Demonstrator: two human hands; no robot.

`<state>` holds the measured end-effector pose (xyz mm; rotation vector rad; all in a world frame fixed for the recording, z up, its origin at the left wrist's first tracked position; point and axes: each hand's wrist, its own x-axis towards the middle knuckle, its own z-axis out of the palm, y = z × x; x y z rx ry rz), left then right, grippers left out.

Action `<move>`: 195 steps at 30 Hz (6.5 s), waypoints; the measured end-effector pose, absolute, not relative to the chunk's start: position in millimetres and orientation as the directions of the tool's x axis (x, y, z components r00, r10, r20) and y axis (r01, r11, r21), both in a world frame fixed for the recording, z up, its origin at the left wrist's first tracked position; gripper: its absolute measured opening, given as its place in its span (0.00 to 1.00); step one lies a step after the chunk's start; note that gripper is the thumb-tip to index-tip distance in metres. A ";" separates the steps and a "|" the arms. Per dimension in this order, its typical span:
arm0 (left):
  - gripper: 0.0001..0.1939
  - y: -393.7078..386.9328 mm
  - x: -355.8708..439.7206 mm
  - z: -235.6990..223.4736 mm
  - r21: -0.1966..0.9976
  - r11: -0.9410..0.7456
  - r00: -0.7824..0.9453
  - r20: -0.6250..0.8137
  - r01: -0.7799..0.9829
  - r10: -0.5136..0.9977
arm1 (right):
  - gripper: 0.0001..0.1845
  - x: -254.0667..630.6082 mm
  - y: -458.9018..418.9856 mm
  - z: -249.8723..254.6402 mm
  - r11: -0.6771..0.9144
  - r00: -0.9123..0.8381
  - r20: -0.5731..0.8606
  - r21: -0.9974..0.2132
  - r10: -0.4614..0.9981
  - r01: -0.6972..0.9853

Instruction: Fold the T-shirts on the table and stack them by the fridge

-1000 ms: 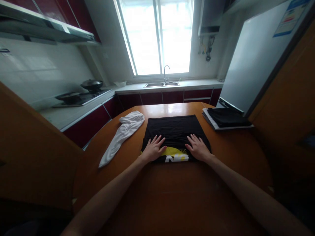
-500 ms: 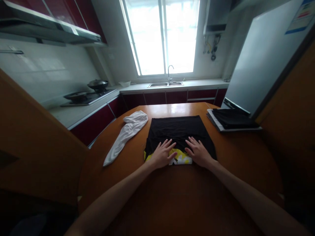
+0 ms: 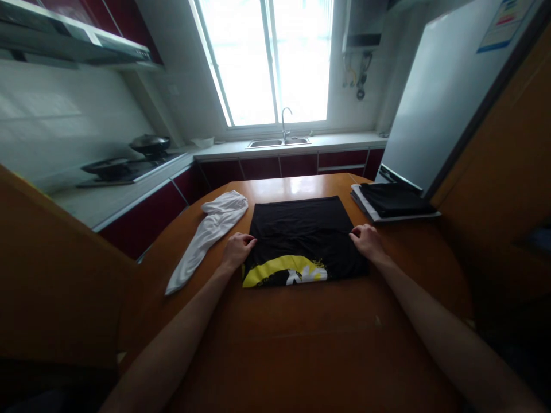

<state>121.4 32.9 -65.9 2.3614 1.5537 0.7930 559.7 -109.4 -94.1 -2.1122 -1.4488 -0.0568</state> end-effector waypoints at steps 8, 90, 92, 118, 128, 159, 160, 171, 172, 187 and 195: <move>0.07 27.6 130.4 -60.8 0.558 -0.502 0.256 0.461 0.661 0.850 | 0.04 555.3 -110.1 -82.3 -0.067 0.466 0.446 -0.664 0.765 0.745; 0.32 -43.6 228.1 -68.5 0.130 -0.724 0.713 0.128 0.677 0.689 | 0.33 438.5 -122.2 -67.1 -0.069 0.127 0.233 -0.242 0.964 0.968; 0.32 -44.1 228.4 -68.5 0.123 -0.719 0.708 0.125 0.684 0.695 | 0.34 449.7 -121.3 -68.7 -0.156 0.208 0.222 -0.230 0.953 0.961; 0.29 -50.1 225.1 -50.9 0.158 -0.734 0.684 0.275 0.660 0.675 | 0.35 463.7 -119.7 -70.5 -0.299 0.348 0.235 -0.219 0.908 0.929; 0.37 -30.6 205.9 -67.3 0.143 -0.417 0.407 0.092 0.898 0.909 | 0.39 474.4 -113.1 -82.5 -0.351 0.372 0.067 -0.216 0.926 0.911; 0.32 -76.9 63.2 -53.5 0.075 -0.708 0.705 0.066 0.702 0.706 | 0.31 534.2 -190.9 -81.4 0.148 -0.111 0.171 -0.219 0.979 0.965; 0.33 -76.4 58.3 -50.5 0.088 -0.729 0.719 0.118 0.679 0.684 | 0.30 536.2 -193.5 -77.8 0.172 -0.123 0.215 -0.223 0.969 0.960; 0.20 -97.6 64.6 -16.8 0.040 -0.909 0.893 0.174 0.415 0.415 | 0.16 536.1 -227.2 -45.5 0.459 -0.424 0.277 -0.074 0.862 0.885; 0.21 -97.6 66.7 -16.9 0.030 -0.909 0.896 0.161 0.415 0.414 | 0.15 535.2 -227.6 -44.6 0.465 -0.439 0.274 -0.036 0.856 0.885; 0.18 -89.9 71.1 -33.0 -0.094 -0.901 0.896 0.192 0.422 0.400 | 0.12 524.0 -236.7 -46.7 0.351 -0.380 0.385 0.147 0.841 0.925; 0.13 -106.8 61.6 -17.5 -0.058 -0.914 0.886 0.274 0.402 0.373 | 0.09 521.6 -256.4 -30.6 0.372 -0.333 0.449 0.001 0.829 0.928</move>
